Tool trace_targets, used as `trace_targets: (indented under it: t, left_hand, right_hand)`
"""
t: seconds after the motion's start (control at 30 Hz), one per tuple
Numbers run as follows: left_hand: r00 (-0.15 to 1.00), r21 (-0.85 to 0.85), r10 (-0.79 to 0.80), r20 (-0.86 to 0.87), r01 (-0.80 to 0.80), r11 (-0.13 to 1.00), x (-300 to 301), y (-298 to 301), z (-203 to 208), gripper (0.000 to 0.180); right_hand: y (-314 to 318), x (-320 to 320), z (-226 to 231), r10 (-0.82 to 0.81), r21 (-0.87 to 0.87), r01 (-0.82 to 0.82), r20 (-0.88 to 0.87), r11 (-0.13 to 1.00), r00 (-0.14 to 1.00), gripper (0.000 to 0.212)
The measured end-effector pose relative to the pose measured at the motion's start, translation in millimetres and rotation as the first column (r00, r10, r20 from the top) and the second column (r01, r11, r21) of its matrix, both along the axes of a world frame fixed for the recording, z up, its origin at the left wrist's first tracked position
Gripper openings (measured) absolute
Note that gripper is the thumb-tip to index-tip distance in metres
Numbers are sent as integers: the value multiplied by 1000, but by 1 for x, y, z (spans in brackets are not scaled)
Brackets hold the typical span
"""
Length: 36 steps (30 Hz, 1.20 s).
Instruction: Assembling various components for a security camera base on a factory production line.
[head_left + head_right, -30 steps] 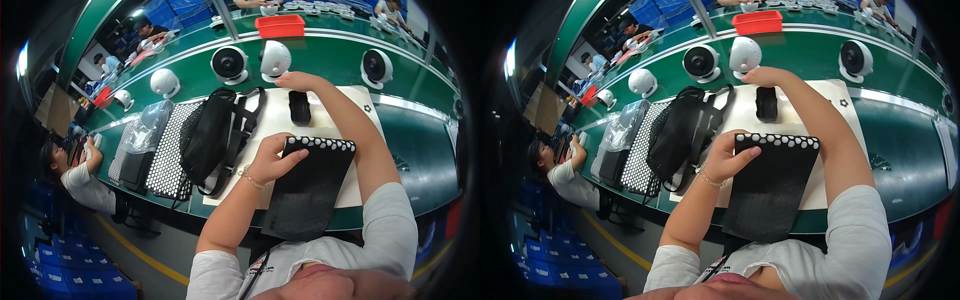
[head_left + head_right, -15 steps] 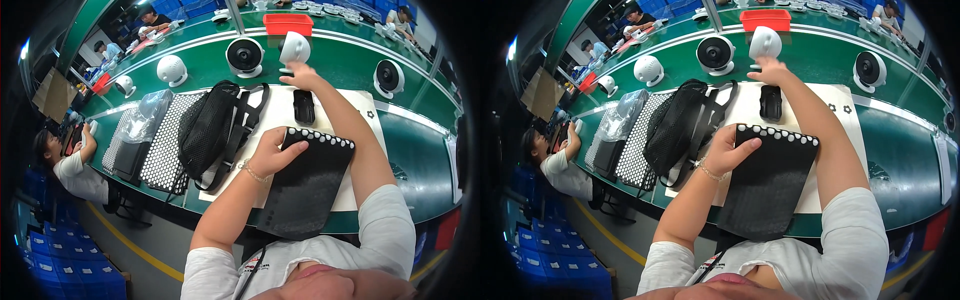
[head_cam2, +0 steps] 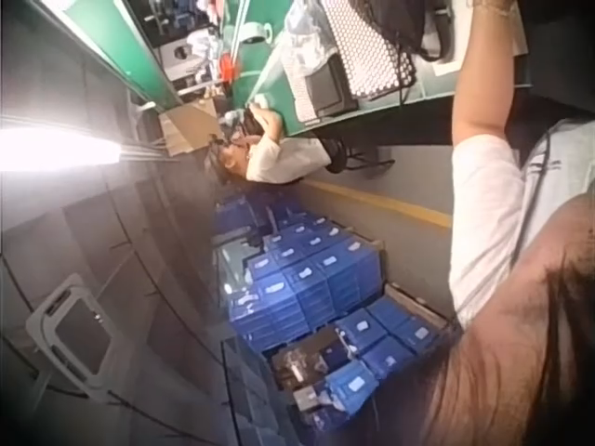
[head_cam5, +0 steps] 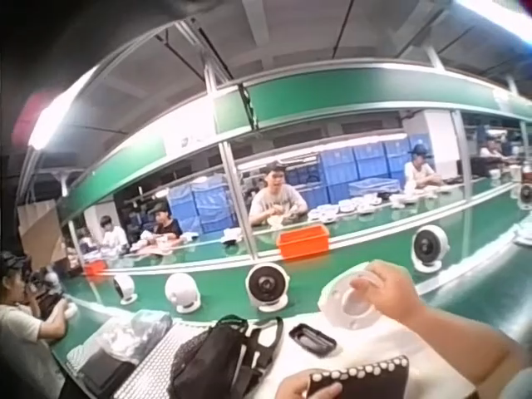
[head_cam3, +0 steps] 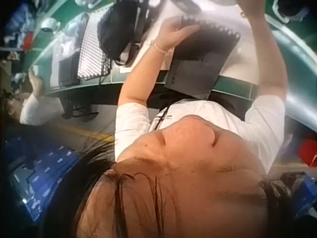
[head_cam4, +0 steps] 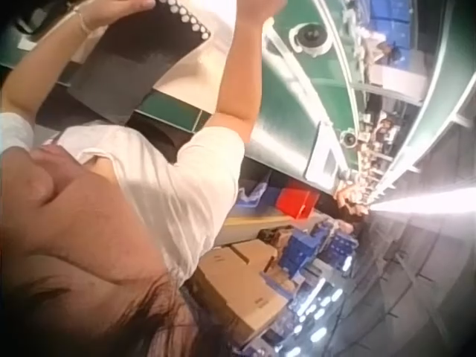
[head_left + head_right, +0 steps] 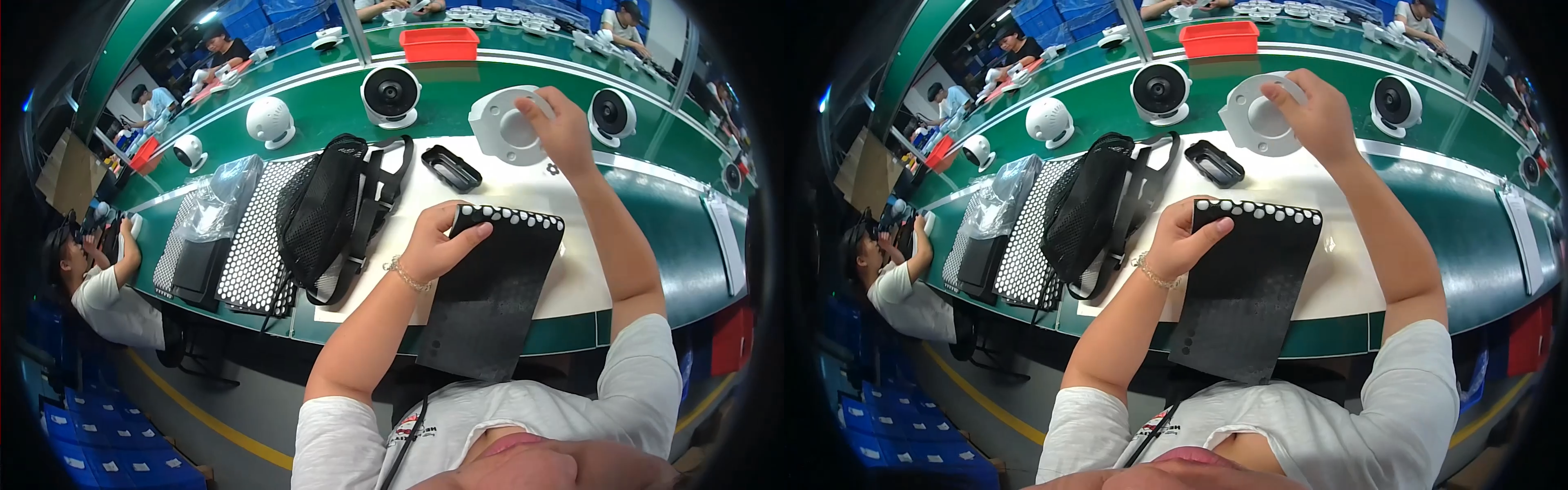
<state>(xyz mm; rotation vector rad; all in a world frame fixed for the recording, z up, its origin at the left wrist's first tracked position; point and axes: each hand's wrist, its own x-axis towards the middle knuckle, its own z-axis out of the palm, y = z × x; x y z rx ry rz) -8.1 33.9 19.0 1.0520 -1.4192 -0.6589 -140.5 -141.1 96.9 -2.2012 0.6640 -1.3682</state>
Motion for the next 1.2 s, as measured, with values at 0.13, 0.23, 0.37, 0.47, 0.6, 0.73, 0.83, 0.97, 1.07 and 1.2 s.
trace_targets:
  t: [0.13, 0.23, 0.37, 0.47, 0.6, 0.73, 0.83, 0.97, 1.07, 1.2]
  left_hand:
    - [996, -59, -69, 51, 72, 996, -17, -2, 5, 14]
    - [980, -128, -174, 95, 186, 974, -18, -4, 4, 16]
    - [969, -152, -244, 28, 246, 957, -14, 1, 9, 16]
    - [972, -170, -223, -77, 208, 963, -15, 3, 13, 19]
    - [982, -238, -162, -99, 135, 962, -15, 6, 15, 29]
    - [971, -214, -84, -225, 35, 976, -11, 9, 24, 51]
    - [965, -205, -5, -262, -51, 978, -9, 11, 23, 44]
    - [970, -159, 9, -243, -49, 986, 1, 8, 15, 48]
    - [964, -212, -37, -262, -20, 977, -4, 4, 18, 60]
    - [981, -57, 113, -157, -124, 991, 0, 9, 14, 50]
  right_hand:
    - [18, -32, -3, 137, 327, -227, 277, 917, 951, 35]
    - [38, -34, -17, 199, 502, -380, 378, 777, 904, 31]
    - [56, -29, -23, 389, 519, -556, 402, 648, 829, 27]
    - [49, -32, -19, 456, 586, -490, 219, 645, 862, 30]
    - [29, -40, -16, 520, 554, -462, 59, 693, 852, 38]
    - [39, -59, 3, 497, 351, -447, -61, 822, 866, 38]
    - [64, -63, 14, 545, 155, -524, -293, 838, 785, 47]
    - [73, -58, 8, 455, 66, -462, -343, 884, 822, 40]
    - [75, -52, 1, 451, 204, -420, -138, 884, 882, 25]
    - [75, -55, 5, 429, 255, -391, -116, 884, 896, 20]
